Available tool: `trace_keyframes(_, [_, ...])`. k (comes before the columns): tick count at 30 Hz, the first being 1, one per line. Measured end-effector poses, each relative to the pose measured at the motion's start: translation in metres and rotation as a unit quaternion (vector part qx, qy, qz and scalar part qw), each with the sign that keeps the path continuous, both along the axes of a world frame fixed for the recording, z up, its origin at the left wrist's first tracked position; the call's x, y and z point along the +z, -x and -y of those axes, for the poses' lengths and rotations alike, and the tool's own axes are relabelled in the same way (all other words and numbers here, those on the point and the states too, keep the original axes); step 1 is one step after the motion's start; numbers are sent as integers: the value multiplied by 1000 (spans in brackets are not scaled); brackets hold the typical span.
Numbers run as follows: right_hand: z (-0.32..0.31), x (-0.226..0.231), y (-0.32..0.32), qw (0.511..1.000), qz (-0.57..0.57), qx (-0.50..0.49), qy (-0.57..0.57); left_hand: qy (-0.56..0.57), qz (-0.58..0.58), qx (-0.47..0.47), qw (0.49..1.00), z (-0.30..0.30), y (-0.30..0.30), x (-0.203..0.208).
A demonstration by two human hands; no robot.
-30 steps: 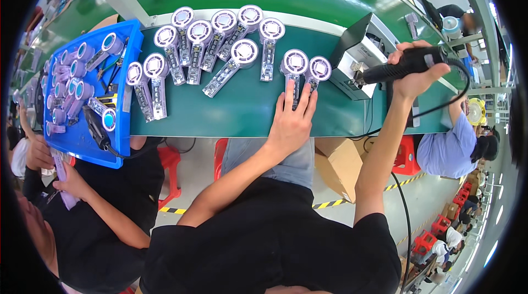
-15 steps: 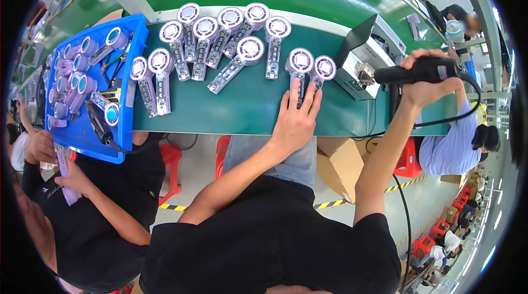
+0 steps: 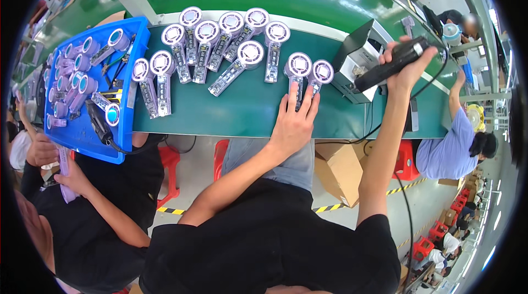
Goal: Use an electric screwdriver to assemble electronic fan components on a factory production line.
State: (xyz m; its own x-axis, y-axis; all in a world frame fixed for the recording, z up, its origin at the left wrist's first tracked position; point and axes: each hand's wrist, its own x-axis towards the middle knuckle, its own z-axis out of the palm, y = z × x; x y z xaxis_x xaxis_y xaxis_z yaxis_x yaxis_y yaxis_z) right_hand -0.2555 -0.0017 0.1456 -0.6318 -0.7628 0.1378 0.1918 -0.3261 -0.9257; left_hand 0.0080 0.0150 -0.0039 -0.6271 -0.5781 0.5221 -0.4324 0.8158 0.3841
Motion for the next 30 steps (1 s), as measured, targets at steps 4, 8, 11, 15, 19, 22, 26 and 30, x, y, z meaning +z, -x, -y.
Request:
trace_keyframes(4, [-10, -2, -46, 991, -18, 47, 128, 8, -3, -4, 1000, -1, 3, 1])
trace_keyframes(8, [7, -12, -76, 969, -89, 108, 206, 3, -15, -1, 1000, 2, 2, 0])
trace_keyframes(11, [15, -19, -86, 968, -96, 111, 205, 7, -15, 2, 1000, 1, 3, -3])
trace_keyframes(15, [20, -21, -94, 975, -128, 80, 165, 2, -12, 3, 1000, 0, 3, -2])
trace_keyframes(19, [24, -25, -96, 976, -151, 70, 139, 4, -14, 2, 1000, 1, 3, -2])
trace_keyframes(22, [24, -27, -94, 973, -172, 79, 128, 5, -9, 2, 1000, 1, 2, -2])
trace_keyframes(26, [22, -17, -98, 975, -139, 74, 157, 3, 2, 3, 1000, 1, 2, -3])
trace_keyframes(30, [5, 11, -80, 936, -168, -13, 308, 1, 5, 8, 1000, 2, 1, -6])
